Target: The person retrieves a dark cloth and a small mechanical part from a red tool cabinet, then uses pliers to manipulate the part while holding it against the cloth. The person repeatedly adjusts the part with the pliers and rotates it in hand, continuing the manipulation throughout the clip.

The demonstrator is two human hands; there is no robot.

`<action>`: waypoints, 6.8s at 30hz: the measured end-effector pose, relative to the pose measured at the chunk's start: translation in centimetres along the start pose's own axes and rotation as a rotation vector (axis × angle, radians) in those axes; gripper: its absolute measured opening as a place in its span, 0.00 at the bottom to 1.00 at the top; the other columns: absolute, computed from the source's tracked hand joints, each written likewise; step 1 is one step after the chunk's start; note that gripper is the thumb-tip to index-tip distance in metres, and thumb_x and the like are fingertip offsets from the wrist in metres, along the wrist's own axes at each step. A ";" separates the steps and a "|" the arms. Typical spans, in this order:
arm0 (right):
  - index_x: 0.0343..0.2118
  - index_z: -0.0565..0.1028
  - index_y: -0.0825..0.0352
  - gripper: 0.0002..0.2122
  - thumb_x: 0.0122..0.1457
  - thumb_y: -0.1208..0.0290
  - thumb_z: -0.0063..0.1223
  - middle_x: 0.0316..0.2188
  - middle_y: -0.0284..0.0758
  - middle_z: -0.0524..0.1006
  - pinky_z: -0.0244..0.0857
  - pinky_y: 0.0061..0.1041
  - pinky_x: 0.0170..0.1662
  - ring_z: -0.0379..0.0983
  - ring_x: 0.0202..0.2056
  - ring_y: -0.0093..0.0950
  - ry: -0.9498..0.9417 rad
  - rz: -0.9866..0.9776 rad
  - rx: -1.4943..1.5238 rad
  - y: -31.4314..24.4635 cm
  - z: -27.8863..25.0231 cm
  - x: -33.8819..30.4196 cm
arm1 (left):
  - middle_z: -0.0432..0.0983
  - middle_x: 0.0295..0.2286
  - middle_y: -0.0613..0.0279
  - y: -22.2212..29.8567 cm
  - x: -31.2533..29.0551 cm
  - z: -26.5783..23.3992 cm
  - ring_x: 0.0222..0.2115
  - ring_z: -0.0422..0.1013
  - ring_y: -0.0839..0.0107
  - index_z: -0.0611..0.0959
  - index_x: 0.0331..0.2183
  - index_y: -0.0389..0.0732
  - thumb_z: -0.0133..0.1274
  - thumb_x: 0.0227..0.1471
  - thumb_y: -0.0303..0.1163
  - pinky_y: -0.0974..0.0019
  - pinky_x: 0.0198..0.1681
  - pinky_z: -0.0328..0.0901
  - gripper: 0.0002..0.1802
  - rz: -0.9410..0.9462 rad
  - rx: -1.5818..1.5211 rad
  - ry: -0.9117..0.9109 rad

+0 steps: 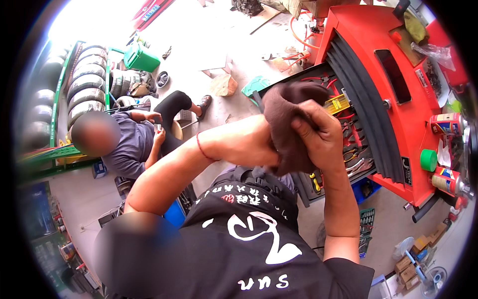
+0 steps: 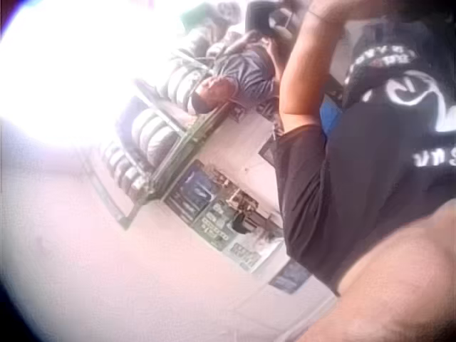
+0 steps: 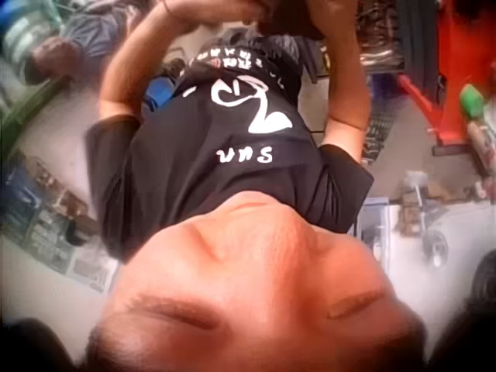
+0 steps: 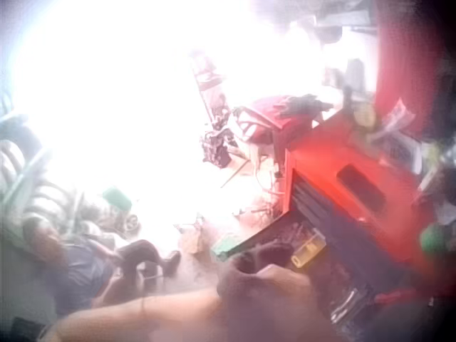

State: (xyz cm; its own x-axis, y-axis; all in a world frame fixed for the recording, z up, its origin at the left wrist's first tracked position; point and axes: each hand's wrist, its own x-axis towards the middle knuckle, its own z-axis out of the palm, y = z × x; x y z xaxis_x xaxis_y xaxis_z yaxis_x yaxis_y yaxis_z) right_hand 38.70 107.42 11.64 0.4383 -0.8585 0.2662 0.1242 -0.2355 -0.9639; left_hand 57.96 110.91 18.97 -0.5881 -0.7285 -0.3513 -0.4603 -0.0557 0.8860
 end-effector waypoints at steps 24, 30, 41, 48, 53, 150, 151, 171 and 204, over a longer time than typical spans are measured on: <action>0.47 0.72 0.71 0.12 0.63 0.73 0.58 0.43 0.33 0.77 0.66 0.20 0.49 0.73 0.43 0.19 0.279 0.158 0.625 -1.0 1.6 -0.9 | 0.75 0.35 0.61 0.0 1.3 0.7 0.31 0.70 0.75 0.58 0.65 0.37 0.49 0.63 0.32 0.73 0.32 0.65 0.33 0.391 -0.250 0.475; 0.43 0.74 0.72 0.10 0.61 0.76 0.57 0.42 0.39 0.75 0.65 0.28 0.49 0.72 0.43 0.29 0.306 -0.088 0.241 -0.8 2.6 -0.6 | 0.72 0.35 0.60 1.1 1.6 0.7 0.28 0.66 0.79 0.62 0.63 0.35 0.41 0.67 0.37 0.76 0.30 0.61 0.28 0.270 -0.429 0.609; 0.49 0.75 0.74 0.19 0.62 0.63 0.58 0.42 0.40 0.80 0.69 0.26 0.48 0.76 0.42 0.27 -0.036 0.346 0.350 6.3 6.9 0.2 | 0.73 0.45 0.54 -11.6 2.9 1.5 0.46 0.68 0.71 0.73 0.52 0.34 0.41 0.68 0.34 0.67 0.53 0.62 0.17 -0.073 -0.221 1.234; 0.44 0.74 0.73 0.27 0.52 0.53 0.64 0.45 0.52 0.76 0.70 0.40 0.50 0.76 0.47 0.43 0.452 0.655 -0.876 26.4 -4.1 7.9 | 0.72 0.40 0.63 -14.2 -3.2 1.9 0.38 0.65 0.78 0.74 0.51 0.35 0.42 0.68 0.36 0.73 0.46 0.61 0.17 -0.189 -0.091 1.257; 0.54 0.64 0.76 0.44 0.47 0.39 0.64 0.53 0.56 0.70 0.66 0.42 0.57 0.69 0.55 0.48 0.409 0.957 -1.076 36.0 -4.6 10.7 | 0.72 0.42 0.62 -14.9 -6.6 2.6 0.40 0.66 0.78 0.73 0.52 0.34 0.43 0.68 0.34 0.73 0.48 0.61 0.17 -0.347 -0.111 1.225; 0.48 0.70 0.68 0.12 0.61 0.76 0.48 0.44 0.38 0.72 0.64 0.31 0.52 0.70 0.46 0.27 0.624 -0.130 0.026 3.4 8.3 -1.0 | 0.68 0.54 0.55 -9.0 0.8 5.1 0.56 0.65 0.69 0.70 0.54 0.33 0.48 0.64 0.25 0.68 0.58 0.60 0.18 0.244 -0.651 0.664; 0.49 0.70 0.68 0.13 0.60 0.76 0.50 0.45 0.39 0.72 0.63 0.32 0.53 0.70 0.47 0.29 0.600 -0.213 -0.334 4.4 7.2 -1.2 | 0.70 0.52 0.58 -9.0 1.5 5.3 0.54 0.66 0.72 0.70 0.54 0.32 0.47 0.65 0.25 0.70 0.57 0.61 0.17 0.131 -0.736 0.689; 0.66 0.55 0.63 0.47 0.43 0.56 0.67 0.63 0.48 0.61 0.53 0.51 0.63 0.57 0.63 0.48 0.139 1.100 -1.168 24.2 -5.1 -20.9 | 0.75 0.36 0.59 -8.5 2.2 6.0 0.33 0.70 0.79 0.67 0.51 0.36 0.48 0.60 0.22 0.72 0.37 0.66 0.17 0.010 -0.212 0.556; 0.52 0.72 0.60 0.34 0.35 0.82 0.65 0.50 0.44 0.72 0.67 0.42 0.45 0.72 0.47 0.45 0.007 -0.094 -1.624 -22.9 10.1 -15.9 | 0.70 0.37 0.58 -2.1 -8.5 7.0 0.37 0.66 0.74 0.72 0.40 0.36 0.43 0.64 0.50 0.69 0.43 0.61 0.23 0.505 -0.971 -0.099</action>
State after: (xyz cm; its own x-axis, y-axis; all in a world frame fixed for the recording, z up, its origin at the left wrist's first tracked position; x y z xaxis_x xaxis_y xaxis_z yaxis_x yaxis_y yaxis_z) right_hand 37.91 131.12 29.53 0.4791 -0.8153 0.3253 -0.8714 -0.4862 0.0647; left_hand 59.25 121.95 17.99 -0.6320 -0.7632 0.1344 0.5425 -0.3119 0.7800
